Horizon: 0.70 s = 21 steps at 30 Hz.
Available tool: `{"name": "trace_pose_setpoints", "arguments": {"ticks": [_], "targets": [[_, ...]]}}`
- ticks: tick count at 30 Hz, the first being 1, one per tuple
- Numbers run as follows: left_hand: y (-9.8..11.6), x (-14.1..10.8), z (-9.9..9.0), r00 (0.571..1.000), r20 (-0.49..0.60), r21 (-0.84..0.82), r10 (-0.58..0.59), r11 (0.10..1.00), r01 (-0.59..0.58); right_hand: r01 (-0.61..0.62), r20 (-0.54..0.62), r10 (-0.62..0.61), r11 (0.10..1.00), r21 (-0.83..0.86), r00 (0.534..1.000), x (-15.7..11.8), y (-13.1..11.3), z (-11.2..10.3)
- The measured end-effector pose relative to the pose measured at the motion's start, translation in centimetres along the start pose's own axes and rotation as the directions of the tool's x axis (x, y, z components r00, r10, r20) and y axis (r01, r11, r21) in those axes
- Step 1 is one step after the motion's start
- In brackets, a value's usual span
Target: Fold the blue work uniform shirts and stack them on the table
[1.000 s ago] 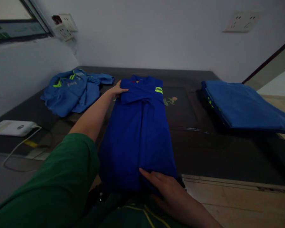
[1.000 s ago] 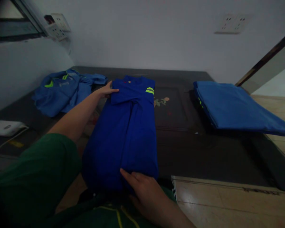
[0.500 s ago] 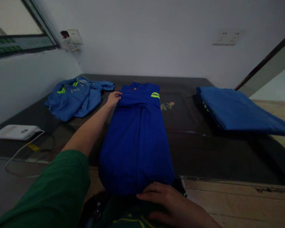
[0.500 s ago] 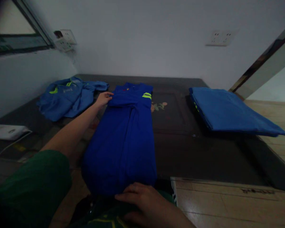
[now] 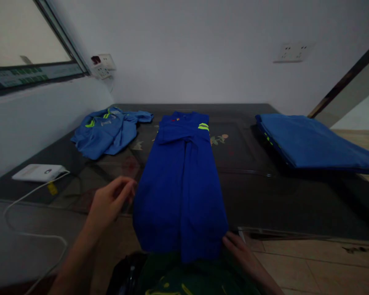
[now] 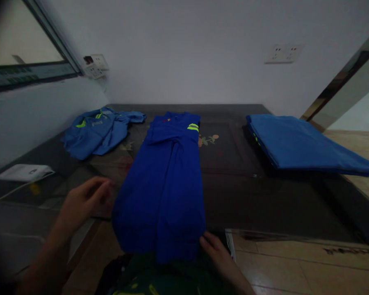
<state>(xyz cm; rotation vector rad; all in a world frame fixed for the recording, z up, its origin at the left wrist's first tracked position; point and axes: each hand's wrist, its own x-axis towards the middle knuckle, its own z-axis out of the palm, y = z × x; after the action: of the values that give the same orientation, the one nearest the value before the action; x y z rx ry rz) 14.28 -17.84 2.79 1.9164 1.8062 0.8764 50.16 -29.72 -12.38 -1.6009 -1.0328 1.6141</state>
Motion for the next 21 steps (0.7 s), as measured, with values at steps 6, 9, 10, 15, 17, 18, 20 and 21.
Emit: {"name": "trace_pose_setpoints", "arguments": {"ticks": [6,9,10,15,17,18,20,21], "targets": [[-4.3,-10.8,4.8,0.951,-0.085,-0.028,-0.298,0.955,0.297,0.007,0.163,-0.097,0.878,0.478,0.982,1.4,-0.5,2.5],[-3.7,-11.9,7.5,0.928,-0.036,-0.244,-0.372,0.903,0.353,0.003,0.244,-0.124,0.895,0.446,0.962,1.3,-1.0,3.0],[-3.3,-11.9,8.0,0.920,-0.009,-0.291,-0.393,0.881,0.373,0.009,0.232,-0.118,0.906,0.424,0.965,1.3,-1.2,3.2],[-2.2,-11.6,7.2,0.861,0.053,-0.472,-0.505,0.748,0.468,0.042,0.081,-0.073,0.940,0.338,0.994,0.0,-2.8,3.2],[-2.3,-11.7,6.4,0.839,0.073,-0.552,-0.539,0.679,0.484,0.072,0.092,-0.101,0.957,0.282,0.991,-1.0,-3.9,2.5],[-2.2,-11.8,6.2,0.835,0.079,-0.580,-0.544,0.657,0.483,0.089,0.091,-0.116,0.961,0.260,0.989,-1.5,-4.4,2.0],[-2.0,-12.1,6.3,0.839,0.073,-0.587,-0.539,0.657,0.473,0.112,0.080,-0.133,0.968,0.225,0.988,-2.4,-5.1,0.9],[-1.8,-12.3,6.7,0.844,0.063,-0.568,-0.532,0.676,0.469,0.117,0.074,-0.134,0.973,0.199,0.988,-2.8,-5.2,0.4]]}}
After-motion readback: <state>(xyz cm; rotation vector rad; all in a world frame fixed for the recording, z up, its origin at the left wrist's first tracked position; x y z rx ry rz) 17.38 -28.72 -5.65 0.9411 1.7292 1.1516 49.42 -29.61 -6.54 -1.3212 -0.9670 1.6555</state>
